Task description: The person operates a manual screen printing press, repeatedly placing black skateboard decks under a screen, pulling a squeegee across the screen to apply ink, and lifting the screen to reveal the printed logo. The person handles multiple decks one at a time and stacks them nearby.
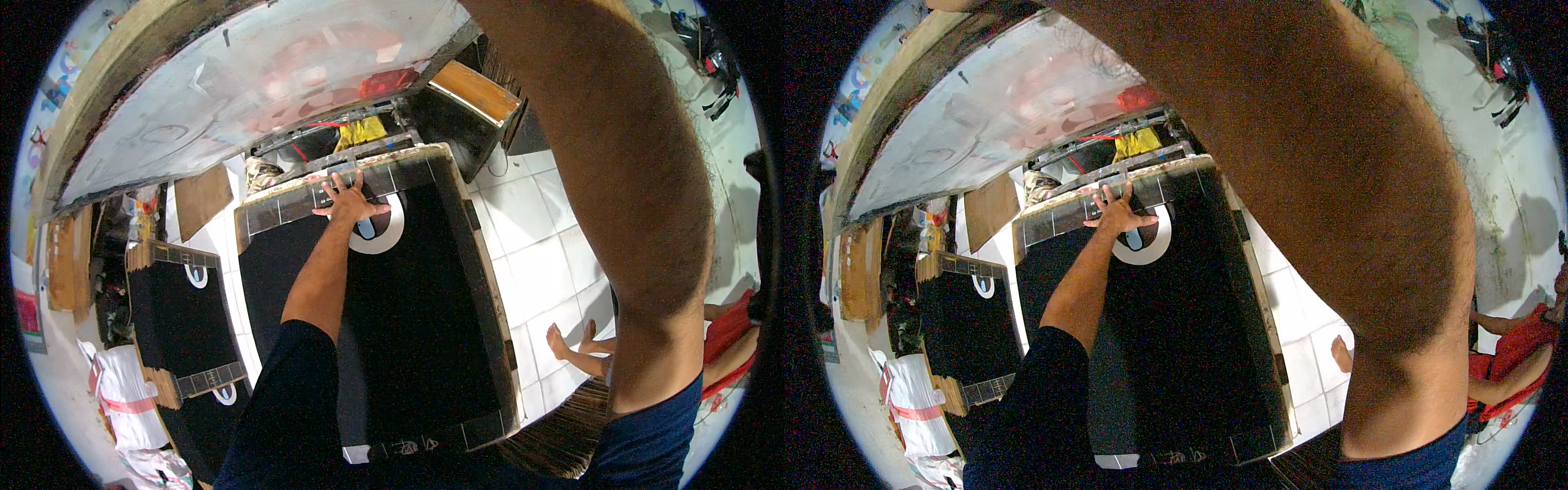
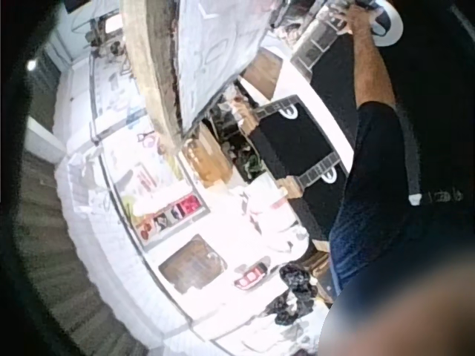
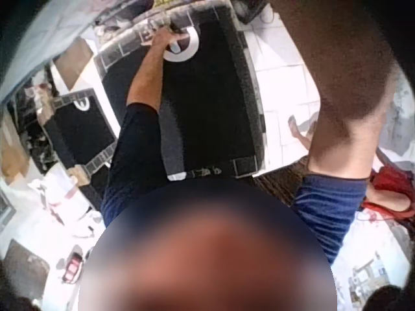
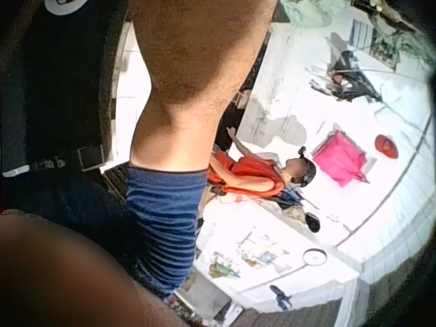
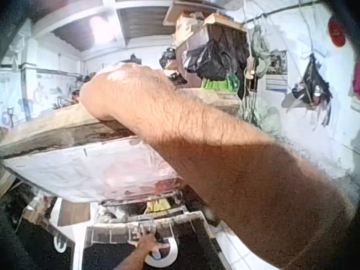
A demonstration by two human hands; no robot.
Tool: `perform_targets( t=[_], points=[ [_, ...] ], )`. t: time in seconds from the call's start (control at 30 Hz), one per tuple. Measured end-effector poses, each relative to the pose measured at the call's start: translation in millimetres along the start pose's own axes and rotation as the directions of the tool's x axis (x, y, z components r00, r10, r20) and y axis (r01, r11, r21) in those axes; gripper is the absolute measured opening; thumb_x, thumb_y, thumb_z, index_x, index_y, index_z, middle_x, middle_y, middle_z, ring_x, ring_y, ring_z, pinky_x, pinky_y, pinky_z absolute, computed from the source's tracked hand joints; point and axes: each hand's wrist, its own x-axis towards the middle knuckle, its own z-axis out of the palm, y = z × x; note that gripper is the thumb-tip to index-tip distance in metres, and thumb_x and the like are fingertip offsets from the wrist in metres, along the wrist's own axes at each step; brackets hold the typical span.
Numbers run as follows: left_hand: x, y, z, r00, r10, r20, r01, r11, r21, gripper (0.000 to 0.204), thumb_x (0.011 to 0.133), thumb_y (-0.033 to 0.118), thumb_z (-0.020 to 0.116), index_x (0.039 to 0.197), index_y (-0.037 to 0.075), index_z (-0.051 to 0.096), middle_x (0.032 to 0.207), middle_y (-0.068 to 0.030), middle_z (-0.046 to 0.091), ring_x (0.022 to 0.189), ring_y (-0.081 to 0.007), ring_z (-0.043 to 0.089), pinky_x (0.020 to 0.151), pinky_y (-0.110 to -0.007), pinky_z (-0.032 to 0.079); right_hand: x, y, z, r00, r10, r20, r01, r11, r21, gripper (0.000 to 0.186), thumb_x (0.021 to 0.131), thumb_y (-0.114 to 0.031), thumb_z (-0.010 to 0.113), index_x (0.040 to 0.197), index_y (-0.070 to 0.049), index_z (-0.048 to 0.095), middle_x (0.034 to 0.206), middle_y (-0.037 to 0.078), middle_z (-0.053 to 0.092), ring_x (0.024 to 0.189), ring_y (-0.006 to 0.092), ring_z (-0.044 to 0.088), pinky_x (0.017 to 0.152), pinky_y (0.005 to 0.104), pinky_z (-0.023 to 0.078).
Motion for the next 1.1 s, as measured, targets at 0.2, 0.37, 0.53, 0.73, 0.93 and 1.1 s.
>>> perform_targets(
  t=[0.2, 0.37, 0.53, 0.73, 0.93, 1.1],
  points=[
    [4.5, 1.5, -0.1, 0.999, -0.014, 0.030, 0.014, 1.000, 0.009, 0.136, 0.063, 0.081, 0.079, 0.166, 0.037, 0.002, 0.171, -0.0208, -0.017, 0.153, -0.0521, -0.019, 0.100, -0.093, 0.011, 2.7, -3.5, -3.0, 1.000, -0.019, 0.015, 0.019, 1.000, 0.008, 0.040, 0.098, -0.029, 0.048, 0.112, -0.001, 0.073, 0.108, 0.023, 0.074, 0.099, 0.0360, 0.074, 0.085, 0.0465, 0.058],
    [-2.0, 1.1, 12.8, 0.986, -0.022, -0.167, 0.008, 0.996, -0.085, 0.144, 0.058, 0.075, 0.085, 0.165, 0.040, -0.003, 0.172, -0.0192, -0.014, 0.156, -0.0489, -0.011, 0.102, -0.092, 0.008, 1.2, -4.1, -6.6, 1.000, -0.024, 0.009, 0.024, 1.000, 0.015, 0.041, 0.098, -0.031, 0.048, 0.111, -0.001, 0.073, 0.106, 0.022, 0.075, 0.098, 0.0351, 0.074, 0.084, 0.0460, 0.058],
    [-16.6, 12.8, 38.1, 0.850, 0.062, -0.523, -0.030, 0.997, 0.069, 0.145, 0.067, 0.063, 0.088, 0.166, 0.014, -0.005, 0.171, -0.0255, -0.001, 0.158, -0.0473, 0.000, 0.107, -0.087, 0.015, -2.6, -3.1, 0.1, 1.000, -0.007, 0.004, 0.006, 1.000, 0.010, 0.042, 0.099, -0.032, 0.049, 0.110, -0.001, 0.073, 0.104, 0.021, 0.075, 0.096, 0.0343, 0.074, 0.083, 0.0454, 0.058],
    [-153.6, 54.9, 157.5, 0.633, 0.503, -0.588, -0.534, 0.834, 0.138, 0.069, 0.098, 0.033, 0.059, 0.158, 0.006, 0.038, 0.167, -0.0263, 0.024, 0.156, -0.0455, 0.016, 0.114, -0.080, 0.007, -17.8, -0.4, 5.8, 0.998, 0.060, 0.019, -0.060, 0.998, 0.032, 0.043, 0.099, -0.035, 0.049, 0.109, -0.001, 0.074, 0.102, 0.021, 0.075, 0.094, 0.0333, 0.074, 0.082, 0.0448, 0.058],
    [-266.1, 60.7, 256.1, 0.596, 0.685, -0.419, -0.735, 0.675, 0.060, 0.061, 0.108, 0.047, 0.042, 0.158, 0.011, 0.041, 0.168, -0.0236, 0.022, 0.158, -0.0448, 0.011, 0.112, -0.081, -0.008, -39.9, -8.6, 6.8, 0.992, 0.126, 0.021, -0.127, 0.990, 0.062, 0.045, 0.100, -0.037, 0.049, 0.108, -0.001, 0.074, 0.100, 0.020, 0.075, 0.092, 0.0323, 0.074, 0.081, 0.0442, 0.058],
    [-255.2, 43.4, 193.2, 0.804, 0.481, -0.350, -0.590, 0.570, -0.572, 0.056, 0.109, 0.040, 0.046, 0.155, 0.006, 0.045, 0.158, -0.0259, 0.042, 0.151, -0.0412, 0.034, 0.121, -0.064, 0.019, -72.1, -15.7, 17.0, 0.972, 0.232, 0.039, -0.235, 0.961, 0.144, 0.045, 0.101, -0.039, 0.049, 0.108, -0.002, 0.073, 0.096, 0.019, 0.076, 0.091, 0.0314, 0.074, 0.080, 0.0440, 0.057]
  ],
)
